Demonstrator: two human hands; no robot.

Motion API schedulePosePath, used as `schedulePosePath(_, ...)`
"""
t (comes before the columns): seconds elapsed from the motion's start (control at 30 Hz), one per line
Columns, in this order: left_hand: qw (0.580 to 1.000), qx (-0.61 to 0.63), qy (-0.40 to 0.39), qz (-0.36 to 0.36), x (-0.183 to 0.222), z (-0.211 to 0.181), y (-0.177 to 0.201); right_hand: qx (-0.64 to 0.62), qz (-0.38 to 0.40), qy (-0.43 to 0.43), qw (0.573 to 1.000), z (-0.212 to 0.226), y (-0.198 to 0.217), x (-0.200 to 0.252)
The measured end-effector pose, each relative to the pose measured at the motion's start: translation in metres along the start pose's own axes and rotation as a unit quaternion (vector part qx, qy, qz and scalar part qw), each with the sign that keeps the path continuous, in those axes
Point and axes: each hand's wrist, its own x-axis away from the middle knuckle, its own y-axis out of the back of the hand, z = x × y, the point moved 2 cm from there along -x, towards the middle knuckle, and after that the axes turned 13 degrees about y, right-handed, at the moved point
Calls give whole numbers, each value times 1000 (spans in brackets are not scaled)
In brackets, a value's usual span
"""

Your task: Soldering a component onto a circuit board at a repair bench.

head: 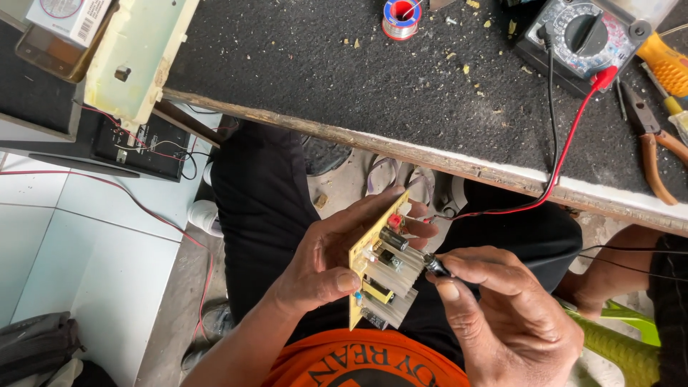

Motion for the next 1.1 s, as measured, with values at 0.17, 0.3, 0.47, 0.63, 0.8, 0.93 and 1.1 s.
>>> schedulePosePath(0.17,1000,-7,23,-20,-1,-1,-1,-59,-26,-92,994,-14,9,3)
schedulePosePath(0.3,998,32,38,-29,-2,2,-1,-122,-37,-100,987,-20,10,4)
schedulePosePath(0.47,999,22,41,-27,-1,2,0,-85,-21,-82,993,-10,5,-1)
schedulePosePath(0.63,999,18,38,-13,0,3,1,85,2,96,992,6,0,-8)
schedulePosePath(0.8,998,0,52,-25,-2,-2,-2,147,51,151,976,25,-5,-16)
schedulePosePath(0.93,998,-7,57,-21,-1,-1,0,167,38,148,974,32,-14,-22)
schedulePosePath(1.1,998,-55,30,-21,-1,-9,-8,117,34,171,978,22,-10,-21)
